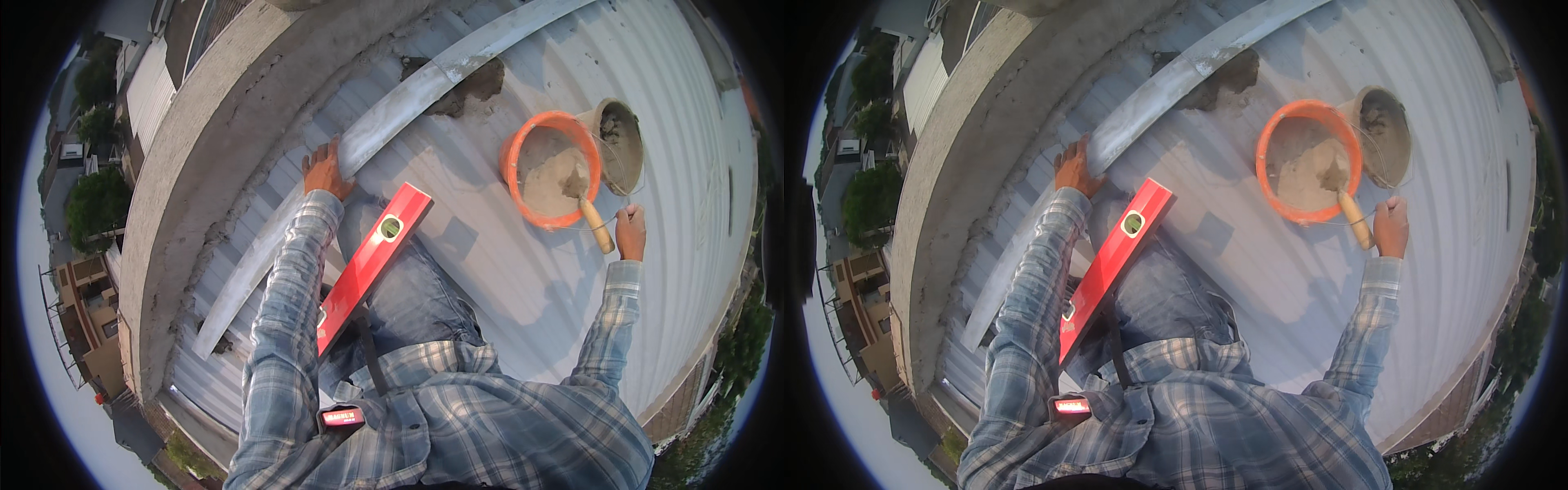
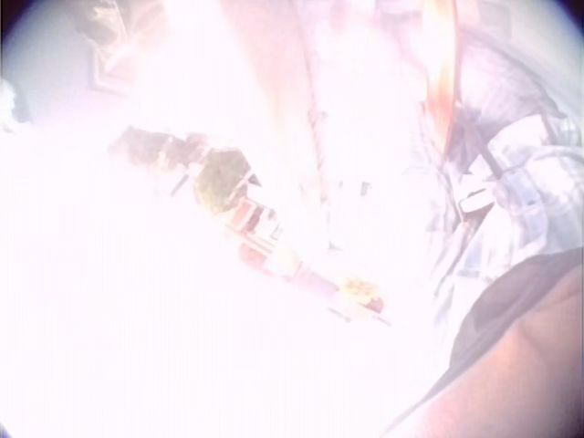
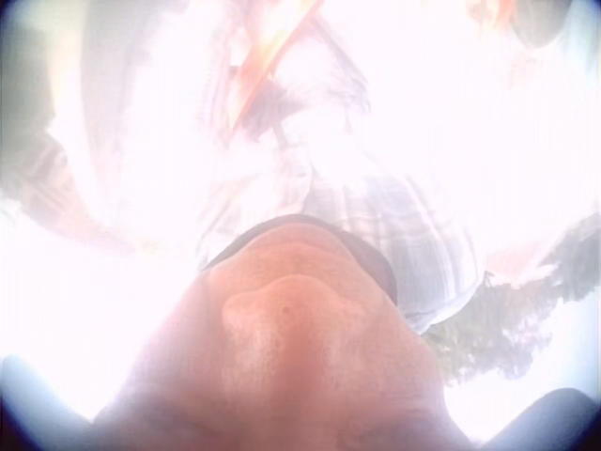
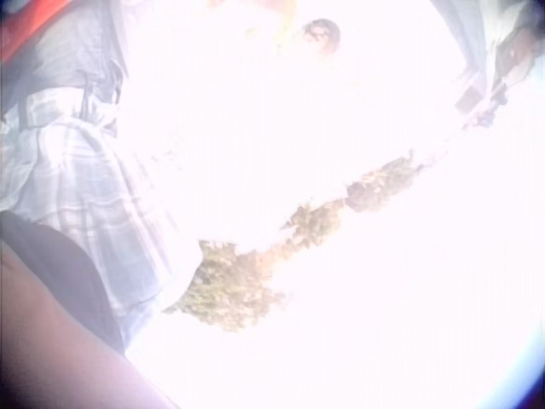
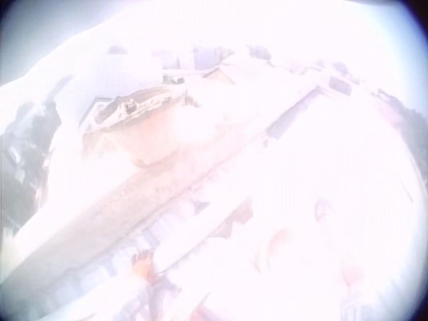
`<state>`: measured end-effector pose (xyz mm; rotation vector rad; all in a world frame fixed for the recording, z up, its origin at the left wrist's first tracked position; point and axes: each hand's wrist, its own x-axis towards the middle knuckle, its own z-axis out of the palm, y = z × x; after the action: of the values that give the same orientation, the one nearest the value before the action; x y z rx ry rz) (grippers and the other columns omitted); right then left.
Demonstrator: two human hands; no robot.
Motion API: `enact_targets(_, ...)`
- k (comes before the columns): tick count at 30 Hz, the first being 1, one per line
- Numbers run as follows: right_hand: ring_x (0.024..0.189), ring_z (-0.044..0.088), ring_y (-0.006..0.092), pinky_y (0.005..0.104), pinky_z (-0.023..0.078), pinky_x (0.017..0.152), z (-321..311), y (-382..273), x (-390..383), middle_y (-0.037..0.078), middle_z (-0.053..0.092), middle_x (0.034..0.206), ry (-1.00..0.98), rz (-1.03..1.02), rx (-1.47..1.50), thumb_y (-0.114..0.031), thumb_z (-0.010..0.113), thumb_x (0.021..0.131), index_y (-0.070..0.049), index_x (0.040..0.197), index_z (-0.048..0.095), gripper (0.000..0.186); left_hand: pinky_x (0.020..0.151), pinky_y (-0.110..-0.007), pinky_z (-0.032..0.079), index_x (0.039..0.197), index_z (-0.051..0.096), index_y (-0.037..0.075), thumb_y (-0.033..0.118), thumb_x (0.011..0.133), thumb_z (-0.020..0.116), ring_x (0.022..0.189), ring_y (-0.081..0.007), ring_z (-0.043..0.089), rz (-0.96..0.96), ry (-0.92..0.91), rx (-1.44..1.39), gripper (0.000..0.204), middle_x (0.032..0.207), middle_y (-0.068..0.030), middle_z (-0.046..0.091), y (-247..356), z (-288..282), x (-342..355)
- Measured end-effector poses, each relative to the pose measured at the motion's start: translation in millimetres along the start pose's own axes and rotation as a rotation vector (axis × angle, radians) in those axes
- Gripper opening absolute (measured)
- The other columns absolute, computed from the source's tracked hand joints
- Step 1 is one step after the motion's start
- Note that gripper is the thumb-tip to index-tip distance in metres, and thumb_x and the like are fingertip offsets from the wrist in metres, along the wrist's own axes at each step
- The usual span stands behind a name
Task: The person applies cement to a curved metal roof edge using a trowel, then places a long metal strip along the edge and checks its alignment with a spirit level. The person repeatedly scoops cement from a bucket and smooths it along the strip.
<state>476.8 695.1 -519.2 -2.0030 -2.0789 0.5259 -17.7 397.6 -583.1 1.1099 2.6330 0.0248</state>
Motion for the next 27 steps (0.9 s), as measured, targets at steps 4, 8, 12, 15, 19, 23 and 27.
enact_targets(4,0.095,0.062,0.0269,0.038,0.05,0.085,-3.6,18.3,0.4,0.009,0.058,0.093,-0.148,0.325,0.789,-0.025,0.052,0.092,0.0,0.116,0.053,0.035,0.114,-0.045,0.032,0.149,0.029,0.014,0.023,0.064,0.084,0.132,-0.0323,0.045,-0.023,-0.002,-0.084,0.102,0.14,-0.0146,0.047,-0.3,-0.6,0.4)
enact_targets(8,0.108,0.058,0.0331,0.0438,0.048,0.098,-12.4,-20.3,-17.7,0.015,0.053,0.101,-0.059,0.4,1.388,-0.027,0.048,0.098,0.007,0.13,0.041,0.048,0.106,-0.043,0.042,0.147,0.032,0.011,0.02,0.063,0.083,0.126,-0.0368,0.05,0.0,0.077,-0.125,0.099,0.137,-0.0183,0.05,-6.8,6.3,3.3)
enact_targets(12,0.108,0.059,0.0311,0.0455,0.049,0.101,-6.0,-25.9,-29.1,0.014,0.054,0.103,0.033,0.324,1.363,-0.023,0.046,0.1,0.008,0.132,0.04,0.045,0.103,-0.042,0.046,0.145,0.036,0.008,0.018,0.062,0.082,0.121,-0.039,0.053,0.004,0.119,-0.098,0.095,0.132,-0.0205,0.053,-0.1,3.6,-0.7)
enact_targets(15,0.104,0.061,0.0276,0.0432,0.052,0.097,1.4,-48.9,-49.2,0.013,0.057,0.104,-0.202,0.091,1.333,-0.017,0.047,0.099,0.007,0.131,0.044,0.039,0.104,-0.042,0.045,0.143,0.04,0.008,0.02,0.062,0.082,0.12,-0.0391,0.053,0.064,0.152,-0.109,0.092,0.129,-0.0203,0.054,-6.1,8.4,3.5)
enact_targets(19,0.1,0.064,0.0228,0.0389,0.053,0.091,-6.0,-64.6,-48.5,0.011,0.062,0.108,-0.458,-0.02,1.085,-0.019,0.055,0.096,0.002,0.124,0.053,0.034,0.104,-0.043,0.045,0.141,0.043,0.008,0.021,0.062,0.081,0.12,-0.0392,0.053,0.084,0.131,-0.164,0.089,0.13,-0.0204,0.054,-23.4,10.0,6.3)
enact_targets(23,0.099,0.066,0.0272,0.0403,0.051,0.089,17.6,-1.4,-15.7,0.013,0.067,0.108,-0.156,-0.264,0.017,-0.029,0.065,0.09,-0.006,0.118,0.057,0.038,0.105,-0.042,0.044,0.14,0.043,0.009,0.021,0.061,0.08,0.122,-0.0397,0.052,0.038,0.141,-0.175,0.088,0.13,-0.0221,0.054,-15.6,-4.4,5.0)
enact_targets(27,0.098,0.065,0.0344,0.0458,0.05,0.087,26.3,-4.5,-5.5,0.015,0.069,0.103,-0.443,-0.11,-0.325,-0.036,0.068,0.085,-0.012,0.118,0.056,0.042,0.106,-0.041,0.044,0.139,0.045,0.008,0.021,0.061,0.08,0.122,-0.0392,0.053,0.021,0.148,-0.238,0.087,0.13,-0.023,0.055,-11.4,-21.2,1.1)
